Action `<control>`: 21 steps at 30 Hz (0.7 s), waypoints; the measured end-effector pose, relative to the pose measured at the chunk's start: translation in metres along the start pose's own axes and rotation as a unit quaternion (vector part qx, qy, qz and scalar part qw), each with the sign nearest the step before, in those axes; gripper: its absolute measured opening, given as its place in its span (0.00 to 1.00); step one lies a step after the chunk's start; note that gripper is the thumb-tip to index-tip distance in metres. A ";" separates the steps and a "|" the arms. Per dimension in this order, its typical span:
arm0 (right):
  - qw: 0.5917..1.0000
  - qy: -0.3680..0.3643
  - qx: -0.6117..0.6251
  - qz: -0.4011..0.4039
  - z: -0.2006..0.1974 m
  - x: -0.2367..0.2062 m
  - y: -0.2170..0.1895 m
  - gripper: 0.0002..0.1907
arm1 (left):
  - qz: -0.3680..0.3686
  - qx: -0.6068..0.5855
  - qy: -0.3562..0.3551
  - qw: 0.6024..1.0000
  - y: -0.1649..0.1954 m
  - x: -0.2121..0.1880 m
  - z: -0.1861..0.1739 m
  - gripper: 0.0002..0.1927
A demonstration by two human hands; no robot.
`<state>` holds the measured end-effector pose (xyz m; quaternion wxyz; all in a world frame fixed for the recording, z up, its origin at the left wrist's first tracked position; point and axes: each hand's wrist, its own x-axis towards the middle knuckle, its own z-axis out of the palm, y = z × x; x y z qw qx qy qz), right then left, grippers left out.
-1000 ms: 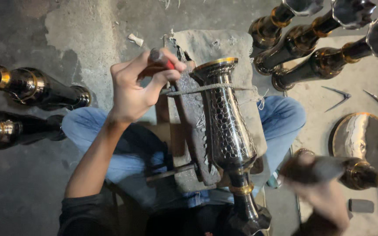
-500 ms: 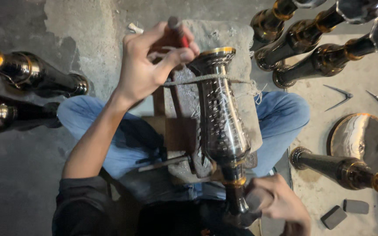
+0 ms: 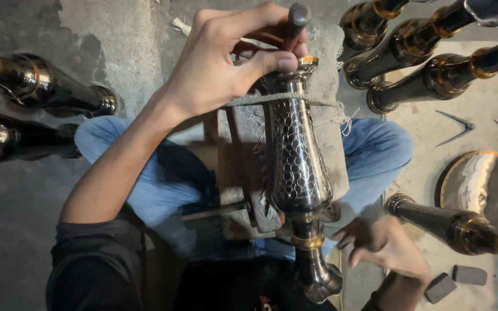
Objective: The person sits on the floor with a brass vase lashed to a wooden stake on their lap. They hold a red-handled punch against the vase surface and strike it with a wooden mallet, working the patterned area, repositioning the punch repeatedly, and briefly picking up another brass item before resuming hammering.
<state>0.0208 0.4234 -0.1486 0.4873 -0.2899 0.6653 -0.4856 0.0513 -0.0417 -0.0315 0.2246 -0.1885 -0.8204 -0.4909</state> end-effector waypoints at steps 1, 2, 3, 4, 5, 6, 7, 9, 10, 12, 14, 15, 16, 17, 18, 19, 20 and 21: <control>0.996 0.086 0.020 -0.018 0.001 0.002 -0.006 0.17 | 0.002 0.000 -0.005 1.000 0.000 0.003 0.001 0.10; 0.984 0.171 0.040 -0.033 0.002 0.003 -0.009 0.16 | 0.004 -0.001 -0.011 1.000 -0.001 0.006 0.003 0.11; 0.964 0.254 0.059 -0.046 0.003 0.008 -0.010 0.15 | 0.007 -0.013 -0.016 1.000 -0.001 0.008 0.006 0.12; 0.937 0.343 0.052 -0.021 0.005 0.016 -0.006 0.14 | 0.008 -0.026 -0.022 0.999 -0.002 0.011 0.010 0.14; 0.902 0.430 0.044 0.005 0.005 0.027 0.000 0.14 | 0.002 -0.007 -0.040 0.999 -0.004 0.014 0.014 0.15; 0.856 0.515 0.035 0.031 0.003 0.038 0.009 0.14 | -0.001 0.011 -0.059 0.998 -0.006 0.018 0.018 0.17; 0.843 0.537 0.031 -0.024 -0.002 0.052 0.018 0.14 | -0.003 0.029 -0.077 0.997 -0.008 0.023 0.021 0.19; 0.809 0.572 0.020 -0.137 -0.009 0.084 0.040 0.13 | 0.056 0.073 -0.072 0.993 -0.009 0.030 0.024 0.19; 0.811 0.565 -0.037 -0.151 -0.011 0.092 0.048 0.12 | 0.084 0.094 -0.069 0.990 -0.008 0.033 0.025 0.19; 0.807 0.542 -0.148 -0.182 -0.014 0.107 0.057 0.11 | 0.078 0.116 -0.081 0.987 -0.005 0.040 0.030 0.19; 0.830 0.538 -0.060 -0.137 -0.013 0.114 0.055 0.13 | 0.066 0.139 -0.112 0.982 0.000 0.047 0.036 0.19; 0.837 0.535 -0.017 -0.116 -0.011 0.115 0.051 0.14 | 0.063 0.154 -0.137 0.977 0.001 0.051 0.038 0.19; 0.845 0.523 0.003 -0.109 -0.009 0.116 0.045 0.14 | 0.062 0.170 -0.161 0.970 0.002 0.055 0.039 0.19; 0.855 0.509 0.023 -0.099 -0.007 0.117 0.039 0.13 | 0.059 0.192 -0.175 0.964 0.003 0.059 0.039 0.17; 0.864 0.494 0.043 -0.088 -0.005 0.118 0.032 0.13 | 0.054 0.214 -0.189 0.957 0.003 0.061 0.038 0.16; 0.868 0.484 0.026 -0.109 -0.004 0.119 0.026 0.13 | 0.049 0.235 -0.203 0.949 0.003 0.063 0.038 0.15; 0.870 0.475 0.009 -0.131 -0.003 0.121 0.020 0.13 | 0.058 0.244 -0.200 0.947 0.003 0.064 0.039 0.15; 0.871 0.467 -0.008 -0.156 -0.004 0.123 0.014 0.14 | 0.069 0.255 -0.198 0.944 0.002 0.066 0.039 0.17</control>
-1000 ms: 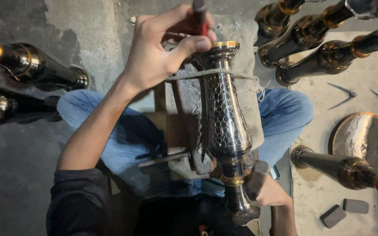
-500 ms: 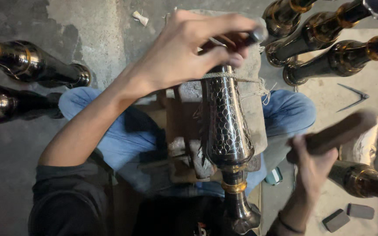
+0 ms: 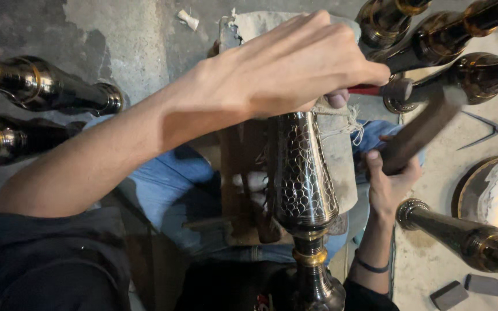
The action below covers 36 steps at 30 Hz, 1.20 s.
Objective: The person sits on the floor with a brass vase lashed to a wooden stake on their lap. They hold a red-handled punch against the vase surface and strike it with a wooden mallet, working the patterned area, repositioning the punch repeatedly, and briefly picking up another brass item before resuming hammering.
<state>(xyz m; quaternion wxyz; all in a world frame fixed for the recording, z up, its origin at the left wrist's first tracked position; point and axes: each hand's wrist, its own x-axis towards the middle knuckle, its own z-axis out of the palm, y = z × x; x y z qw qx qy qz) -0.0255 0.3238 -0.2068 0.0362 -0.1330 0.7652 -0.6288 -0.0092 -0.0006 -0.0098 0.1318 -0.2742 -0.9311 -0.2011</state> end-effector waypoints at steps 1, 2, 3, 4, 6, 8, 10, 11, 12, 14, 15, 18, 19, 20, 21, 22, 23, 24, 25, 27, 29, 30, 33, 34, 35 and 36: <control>1.000 0.002 0.012 -0.015 0.003 0.003 -0.004 0.14 | 0.008 0.013 0.004 1.000 -0.001 0.002 0.000 0.18; 0.999 0.004 0.024 -0.029 0.005 0.007 -0.009 0.14 | 0.000 0.010 -0.013 1.000 -0.001 0.003 0.001 0.17; 0.998 0.006 0.036 -0.045 0.009 0.010 -0.014 0.14 | -0.007 0.008 -0.029 1.000 -0.002 0.005 0.002 0.17; 0.997 0.017 0.013 -0.071 0.012 0.014 -0.020 0.12 | -0.012 0.007 -0.045 0.999 -0.002 0.006 0.002 0.17; 0.991 0.039 -0.032 -0.126 0.017 0.021 -0.037 0.09 | -0.015 -0.033 -0.040 0.999 -0.002 0.007 0.003 0.14; 0.988 0.067 0.113 -0.077 0.027 0.025 -0.054 0.10 | -0.005 -0.046 -0.039 0.998 -0.003 0.008 0.001 0.13; 0.992 0.051 0.069 -0.094 0.032 0.031 -0.069 0.09 | 0.016 -0.036 -0.046 0.998 -0.004 0.006 -0.001 0.11; 0.990 0.019 -0.050 -0.129 0.032 0.033 -0.074 0.08 | 0.024 -0.029 -0.039 0.998 -0.004 0.006 -0.003 0.11; 0.972 -0.013 -0.169 -0.161 0.033 0.034 -0.077 0.08 | 0.032 -0.024 -0.033 0.999 -0.004 0.006 -0.004 0.11; 0.989 0.084 0.093 -0.083 0.033 0.035 -0.076 0.08 | 0.020 -0.030 -0.050 0.998 -0.003 0.008 -0.006 0.11; 0.965 0.131 0.223 -0.039 0.033 0.035 -0.072 0.10 | 0.002 -0.041 -0.075 0.996 -0.002 0.011 -0.006 0.11; 0.975 -0.004 -0.166 -0.149 0.031 0.033 -0.057 0.07 | -0.014 -0.047 -0.104 0.993 0.000 0.013 -0.007 0.13; 0.990 0.037 -0.086 -0.107 0.032 0.031 -0.052 0.07 | -0.011 -0.043 -0.105 0.993 0.001 0.014 -0.007 0.14; 0.995 0.078 -0.007 -0.063 0.033 0.030 -0.049 0.07 | -0.012 -0.036 -0.109 0.993 0.002 0.014 -0.006 0.12; 0.990 0.118 0.076 -0.021 0.034 0.028 -0.046 0.07 | -0.013 -0.026 -0.112 0.993 0.002 0.013 -0.007 0.09; 0.993 0.096 0.064 -0.035 0.035 0.027 -0.045 0.06 | -0.015 -0.016 -0.116 0.993 0.003 0.013 -0.005 0.07; 0.995 0.069 0.048 -0.046 0.035 0.026 -0.045 0.05 | 0.019 0.001 -0.070 0.997 0.003 0.011 -0.005 0.09; 0.997 0.045 0.034 -0.058 0.034 0.025 -0.047 0.05 | 0.055 0.019 -0.024 0.998 0.001 0.007 -0.006 0.10; 0.998 0.026 -0.013 -0.064 0.032 0.026 -0.050 0.06 | 0.097 0.040 0.020 0.994 -0.001 0.007 -0.006 0.12; 0.991 -0.018 -0.112 -0.071 0.026 0.026 -0.057 0.08 | 0.056 0.004 -0.059 0.997 -0.005 0.007 -0.004 0.11; 0.991 -0.006 -0.117 -0.060 0.019 0.029 -0.065 0.11 | 0.044 -0.001 -0.080 0.996 -0.008 0.006 -0.002 0.11; 0.991 -0.002 -0.121 -0.056 0.017 0.031 -0.070 0.14 | 0.052 0.012 -0.062 0.997 -0.008 0.003 -0.002 0.11; 0.981 0.121 0.132 -0.068 0.020 0.033 -0.080 0.16 | 0.063 0.018 -0.043 0.997 -0.009 0.002 0.001 0.13; 0.980 0.111 0.146 -0.083 0.024 0.034 -0.082 0.17 | 0.062 0.013 -0.044 0.997 -0.009 0.002 0.003 0.13; 0.977 0.102 0.159 -0.097 0.025 0.034 -0.085 0.18 | 0.068 0.011 -0.041 0.997 -0.009 0.001 0.004 0.12; 0.974 0.094 0.172 -0.113 0.026 0.035 -0.088 0.20 | 0.076 0.011 -0.038 0.996 -0.009 0.000 0.005 0.10</control>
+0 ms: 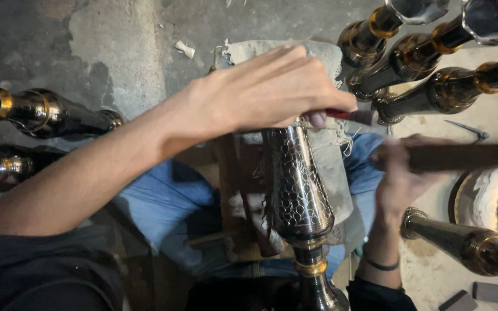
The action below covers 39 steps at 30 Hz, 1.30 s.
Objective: The person sits on the floor with a brass vase lashed to a wooden stake on their lap. They hold a red-handled punch against the vase surface and strike it with a wooden mallet, working the patterned area, repositioning the punch repeatedly, and briefly picking up another brass item before resuming hammering.
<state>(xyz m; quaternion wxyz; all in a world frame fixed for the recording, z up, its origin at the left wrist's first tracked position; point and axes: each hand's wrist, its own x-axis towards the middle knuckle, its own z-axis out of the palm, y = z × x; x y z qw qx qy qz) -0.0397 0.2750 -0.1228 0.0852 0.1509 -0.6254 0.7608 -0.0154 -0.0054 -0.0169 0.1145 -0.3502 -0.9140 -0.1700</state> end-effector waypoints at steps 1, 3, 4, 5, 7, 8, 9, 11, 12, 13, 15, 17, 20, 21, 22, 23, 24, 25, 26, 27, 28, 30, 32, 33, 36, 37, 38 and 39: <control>0.992 -0.053 -0.110 -0.038 0.002 0.001 0.000 0.18 | 0.008 0.002 0.004 1.000 -0.001 -0.001 0.001 0.09; 0.973 -0.098 -0.193 -0.074 0.000 0.005 -0.003 0.16 | -0.033 -0.061 -0.015 0.997 -0.001 -0.006 0.002 0.11; 0.979 -0.089 -0.167 -0.078 -0.004 0.008 -0.007 0.15 | -0.052 -0.090 -0.024 0.994 -0.002 -0.008 0.002 0.14; 0.999 -0.014 0.003 -0.052 -0.005 0.010 -0.007 0.14 | -0.035 -0.062 0.014 0.997 -0.003 -0.012 0.001 0.16; 0.997 -0.019 -0.052 -0.046 -0.010 0.013 -0.011 0.11 | -0.007 -0.016 0.088 0.996 0.001 -0.019 0.002 0.19; 0.956 -0.091 -0.269 -0.075 -0.012 0.015 -0.015 0.10 | -0.013 -0.017 0.078 0.997 0.001 -0.019 0.003 0.19; 0.862 -0.156 -0.472 -0.100 -0.012 0.016 -0.019 0.10 | -0.016 -0.018 0.067 0.997 0.001 -0.019 0.003 0.19; 0.865 -0.156 -0.468 -0.090 -0.009 0.018 -0.027 0.09 | -0.021 -0.013 0.072 0.997 0.004 -0.020 0.003 0.21; 0.867 -0.154 -0.466 -0.087 -0.005 0.019 -0.029 0.09 | -0.015 -0.002 0.087 0.996 0.005 -0.020 0.003 0.23; 0.923 -0.102 -0.367 -0.059 -0.001 0.018 -0.031 0.09 | -0.010 0.010 0.104 0.995 0.005 -0.019 0.003 0.24; 0.988 -0.004 -0.155 0.008 0.009 0.015 -0.030 0.11 | -0.023 -0.022 0.088 0.996 0.005 -0.019 0.001 0.21; 0.999 0.041 0.014 0.019 0.014 0.011 -0.026 0.13 | -0.024 -0.049 0.070 0.996 0.004 -0.019 -0.002 0.17; 0.939 -0.082 -0.316 -0.112 0.008 0.005 -0.016 0.17 | -0.022 -0.068 0.054 0.996 0.004 -0.019 -0.005 0.15; 0.833 -0.154 -0.503 -0.168 0.002 0.004 -0.013 0.19 | -0.026 -0.068 0.050 0.996 0.006 -0.019 -0.006 0.18; 0.924 -0.063 -0.362 -0.108 -0.002 0.001 -0.008 0.19 | -0.031 -0.066 0.046 0.996 0.008 -0.018 -0.006 0.20; 0.977 0.033 -0.204 -0.045 -0.003 -0.003 0.001 0.20 | -0.049 -0.091 0.026 0.994 0.008 -0.016 -0.006 0.22; 0.991 0.123 -0.038 0.023 -0.005 -0.006 0.008 0.21 | -0.070 -0.117 0.006 0.991 0.009 -0.013 -0.006 0.24; 0.995 0.061 -0.081 -0.006 -0.009 -0.009 0.013 0.21 | -0.094 -0.146 -0.013 0.985 0.010 -0.012 -0.005 0.26; 0.992 0.002 -0.123 -0.036 -0.010 -0.011 0.019 0.21 | -0.091 -0.108 -0.024 0.990 0.011 -0.011 -0.005 0.20; 0.983 -0.055 -0.162 -0.070 -0.014 -0.011 0.021 0.20 | -0.084 -0.067 -0.034 0.994 0.011 -0.010 -0.005 0.14; 0.960 -0.080 -0.258 -0.078 -0.015 -0.010 0.023 0.17 | -0.077 -0.022 -0.044 0.996 0.010 -0.010 -0.006 0.08; 0.880 -0.133 -0.448 -0.081 -0.018 -0.007 0.019 0.13 | -0.035 -0.012 0.017 0.999 0.009 -0.012 -0.006 0.12; 0.967 -0.079 -0.239 -0.030 -0.017 -0.001 0.009 0.07 | -0.005 -0.012 0.057 0.998 0.006 -0.015 -0.007 0.13; 0.987 -0.045 -0.157 -0.013 -0.014 0.000 0.004 0.07 | -0.002 -0.025 0.067 0.997 0.006 -0.016 -0.006 0.12; 0.995 0.092 0.047 -0.007 -0.007 0.003 -0.012 0.12 | 0.004 -0.052 0.067 0.996 0.004 -0.018 -0.004 0.16; 0.981 0.008 -0.176 -0.078 -0.009 0.007 -0.017 0.13 | 0.004 -0.061 0.062 0.996 0.004 -0.018 -0.002 0.18; 0.908 -0.077 -0.385 -0.143 -0.011 0.009 -0.019 0.15 | -0.025 -0.092 0.030 0.995 0.002 -0.018 0.000 0.18; 0.781 -0.160 -0.572 -0.193 -0.014 0.010 -0.018 0.18 | -0.055 -0.124 -0.003 0.991 0.002 -0.020 0.001 0.17</control>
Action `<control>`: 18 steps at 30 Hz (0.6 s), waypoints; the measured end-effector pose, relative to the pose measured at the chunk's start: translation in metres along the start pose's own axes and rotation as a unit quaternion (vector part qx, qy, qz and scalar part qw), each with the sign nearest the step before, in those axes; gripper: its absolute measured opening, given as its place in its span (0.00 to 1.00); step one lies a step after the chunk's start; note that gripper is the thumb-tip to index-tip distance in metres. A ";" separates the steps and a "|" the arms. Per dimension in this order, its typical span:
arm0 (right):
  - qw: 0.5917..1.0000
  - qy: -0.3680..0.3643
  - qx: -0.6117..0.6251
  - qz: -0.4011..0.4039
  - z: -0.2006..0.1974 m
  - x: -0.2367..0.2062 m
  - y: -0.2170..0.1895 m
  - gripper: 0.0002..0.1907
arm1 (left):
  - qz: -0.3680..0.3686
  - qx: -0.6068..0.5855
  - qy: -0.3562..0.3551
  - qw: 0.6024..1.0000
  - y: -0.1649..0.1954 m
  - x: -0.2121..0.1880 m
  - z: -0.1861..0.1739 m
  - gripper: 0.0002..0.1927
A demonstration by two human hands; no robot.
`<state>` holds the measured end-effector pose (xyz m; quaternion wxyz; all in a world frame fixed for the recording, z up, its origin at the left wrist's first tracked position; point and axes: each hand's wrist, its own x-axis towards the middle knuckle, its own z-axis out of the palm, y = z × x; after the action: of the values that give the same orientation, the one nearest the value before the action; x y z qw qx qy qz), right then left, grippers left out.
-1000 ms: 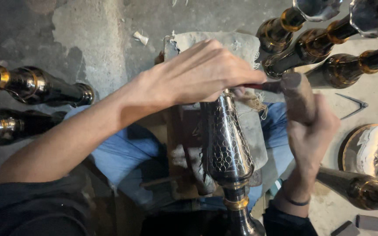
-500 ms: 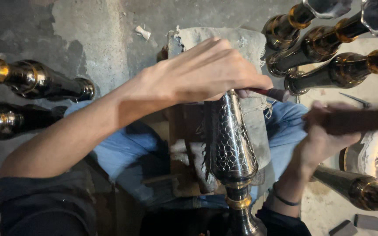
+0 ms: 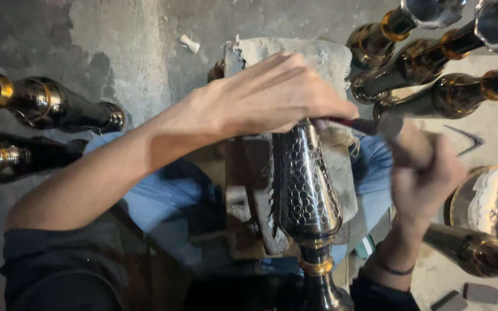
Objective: The person sits on the floor with a brass vase lashed to a wooden stake on their lap. They hold a red-handled punch against the vase surface and strike it with a wooden mallet, working the patterned area, repositioning the punch repeatedly, and briefly picking up another brass item before resuming hammering.
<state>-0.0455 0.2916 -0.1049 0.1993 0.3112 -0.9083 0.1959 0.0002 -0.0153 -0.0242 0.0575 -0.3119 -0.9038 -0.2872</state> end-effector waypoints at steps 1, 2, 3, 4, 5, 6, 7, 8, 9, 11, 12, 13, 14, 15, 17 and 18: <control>0.984 0.055 0.157 0.063 0.000 -0.001 0.005 0.17 | -0.037 -0.038 -0.031 0.998 0.001 -0.002 0.003 0.18; 0.936 0.112 0.308 0.124 0.003 -0.003 0.009 0.17 | -0.001 -0.017 0.029 0.999 0.001 -0.006 0.005 0.18; 0.902 0.144 0.384 0.137 0.008 -0.006 0.014 0.17 | 0.039 0.013 0.090 0.995 0.000 -0.009 0.004 0.19; 0.859 0.179 0.457 0.145 0.013 -0.009 0.017 0.18 | 0.076 0.040 0.149 0.985 -0.001 -0.013 0.005 0.22; 0.862 0.180 0.460 0.116 0.014 -0.012 0.020 0.19 | 0.065 0.052 0.144 0.986 -0.001 -0.016 0.006 0.23; 0.904 0.132 0.392 0.104 0.012 -0.012 0.025 0.19 | 0.057 0.064 0.138 0.987 -0.002 -0.018 0.006 0.25; 0.939 0.088 0.321 0.085 0.012 -0.014 0.024 0.19 | 0.053 0.080 0.131 0.987 -0.003 -0.019 0.006 0.26; 0.982 -0.009 0.169 0.081 0.006 -0.012 0.025 0.18 | 0.060 0.083 0.133 0.986 -0.003 -0.020 0.006 0.27; 0.992 -0.108 0.011 0.071 -0.002 -0.010 0.023 0.19 | 0.066 0.085 0.137 0.985 -0.004 -0.021 0.006 0.27; 0.994 -0.001 0.109 0.007 -0.014 0.000 0.012 0.13 | 0.074 0.095 0.138 0.983 -0.006 -0.021 0.007 0.28; 0.980 0.049 0.193 0.026 -0.017 0.004 0.003 0.12 | 0.072 0.103 0.136 0.983 -0.007 -0.020 0.009 0.29; 0.955 0.102 0.275 0.035 -0.020 0.011 -0.006 0.12 | 0.067 0.111 0.132 0.983 -0.007 -0.019 0.011 0.30; 0.903 0.153 0.388 0.107 -0.019 0.012 -0.019 0.12 | 0.074 0.089 0.138 0.984 -0.009 -0.019 0.013 0.29; 0.868 0.174 0.442 0.146 -0.017 0.015 -0.028 0.12 | 0.084 0.067 0.143 0.984 -0.011 -0.017 0.015 0.28; 0.826 0.201 0.494 0.184 -0.014 0.020 -0.042 0.11 | 0.090 0.046 0.141 0.985 -0.015 -0.015 0.019 0.26; 0.826 0.201 0.493 0.187 -0.016 0.021 -0.043 0.11 | 0.088 0.049 0.135 0.986 -0.017 -0.015 0.021 0.25</control>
<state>-0.0294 0.2574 -0.0716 0.1570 0.1465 -0.6715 0.7093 0.0035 -0.0220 -0.0536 0.2194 -0.3456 -0.8695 -0.2762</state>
